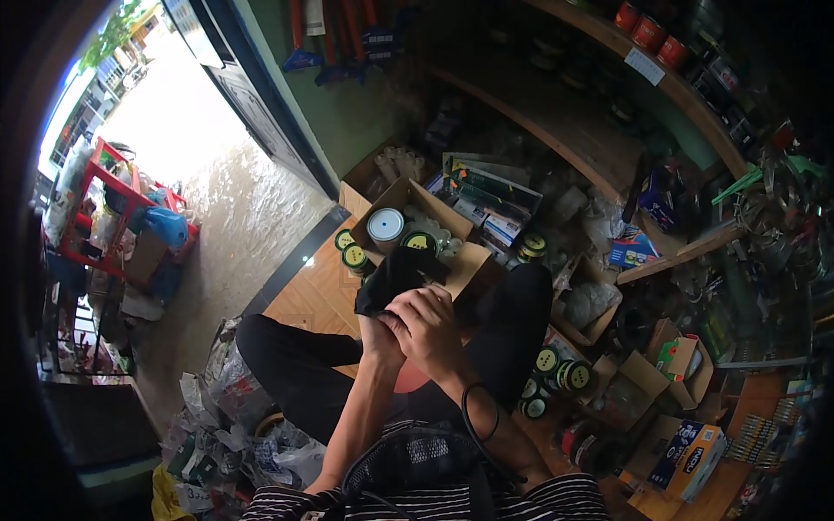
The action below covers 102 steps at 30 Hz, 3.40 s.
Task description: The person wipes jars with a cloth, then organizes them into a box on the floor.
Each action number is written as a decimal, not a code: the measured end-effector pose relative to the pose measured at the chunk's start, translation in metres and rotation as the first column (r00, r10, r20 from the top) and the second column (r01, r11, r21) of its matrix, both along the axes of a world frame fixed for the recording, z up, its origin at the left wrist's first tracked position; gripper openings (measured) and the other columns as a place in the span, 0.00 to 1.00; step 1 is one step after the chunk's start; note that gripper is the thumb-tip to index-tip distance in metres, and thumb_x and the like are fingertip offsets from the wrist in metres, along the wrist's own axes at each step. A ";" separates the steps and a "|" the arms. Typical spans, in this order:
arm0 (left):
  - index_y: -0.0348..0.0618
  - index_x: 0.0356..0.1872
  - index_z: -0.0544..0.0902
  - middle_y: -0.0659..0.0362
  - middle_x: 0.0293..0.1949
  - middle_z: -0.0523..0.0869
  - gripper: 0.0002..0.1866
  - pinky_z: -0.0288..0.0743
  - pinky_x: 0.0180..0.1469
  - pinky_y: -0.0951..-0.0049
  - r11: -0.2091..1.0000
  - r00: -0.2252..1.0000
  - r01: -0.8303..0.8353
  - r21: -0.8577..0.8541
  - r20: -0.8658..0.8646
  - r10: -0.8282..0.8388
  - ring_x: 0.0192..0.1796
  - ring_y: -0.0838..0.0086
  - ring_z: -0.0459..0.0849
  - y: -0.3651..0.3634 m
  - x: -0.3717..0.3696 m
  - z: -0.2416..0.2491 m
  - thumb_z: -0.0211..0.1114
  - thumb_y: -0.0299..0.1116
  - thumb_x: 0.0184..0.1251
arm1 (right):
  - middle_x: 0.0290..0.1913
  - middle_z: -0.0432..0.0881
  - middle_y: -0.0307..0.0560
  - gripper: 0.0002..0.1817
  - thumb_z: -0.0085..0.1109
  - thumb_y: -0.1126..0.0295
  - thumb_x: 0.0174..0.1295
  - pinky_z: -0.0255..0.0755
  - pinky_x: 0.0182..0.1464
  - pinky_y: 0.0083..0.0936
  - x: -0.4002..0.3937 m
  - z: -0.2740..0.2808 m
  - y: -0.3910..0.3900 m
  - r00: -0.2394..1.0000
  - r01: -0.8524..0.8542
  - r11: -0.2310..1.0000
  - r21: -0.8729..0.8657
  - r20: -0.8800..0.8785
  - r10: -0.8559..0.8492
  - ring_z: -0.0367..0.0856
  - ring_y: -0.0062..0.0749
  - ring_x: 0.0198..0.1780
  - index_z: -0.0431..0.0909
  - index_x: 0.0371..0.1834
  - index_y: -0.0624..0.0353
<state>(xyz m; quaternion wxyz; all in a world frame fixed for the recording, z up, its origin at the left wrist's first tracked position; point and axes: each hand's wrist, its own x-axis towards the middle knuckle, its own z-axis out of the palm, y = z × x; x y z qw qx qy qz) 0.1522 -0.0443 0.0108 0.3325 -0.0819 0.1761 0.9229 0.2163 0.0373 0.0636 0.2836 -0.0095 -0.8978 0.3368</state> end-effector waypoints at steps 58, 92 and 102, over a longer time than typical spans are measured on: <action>0.36 0.48 0.82 0.45 0.42 0.86 0.14 0.77 0.48 0.58 0.091 0.347 -0.742 -0.664 -0.497 -0.795 0.46 0.48 0.84 0.094 -0.101 0.023 0.56 0.21 0.62 | 0.59 0.83 0.59 0.18 0.61 0.66 0.69 0.73 0.64 0.42 -0.083 -0.075 0.557 0.694 0.720 0.693 0.037 -0.052 -0.719 0.80 0.51 0.64 0.77 0.58 0.61; 0.40 0.44 0.82 0.50 0.40 0.86 0.11 0.79 0.44 0.59 0.049 0.389 -0.717 -0.695 -0.458 -0.800 0.44 0.52 0.85 0.117 -0.111 -0.002 0.63 0.21 0.61 | 0.68 0.71 0.51 0.30 0.62 0.65 0.63 0.68 0.69 0.51 -0.115 -0.080 0.632 0.520 0.612 0.353 0.707 -0.024 -0.854 0.71 0.48 0.68 0.74 0.71 0.53; 0.41 0.42 0.83 0.52 0.39 0.86 0.09 0.80 0.43 0.59 0.060 0.387 -0.725 -0.686 -0.477 -0.789 0.43 0.53 0.86 0.113 -0.108 0.003 0.66 0.21 0.60 | 0.61 0.77 0.62 0.50 0.68 0.31 0.54 0.70 0.66 0.53 -0.142 -0.035 0.631 0.345 0.919 0.300 0.257 -0.152 -0.926 0.75 0.63 0.65 0.67 0.71 0.55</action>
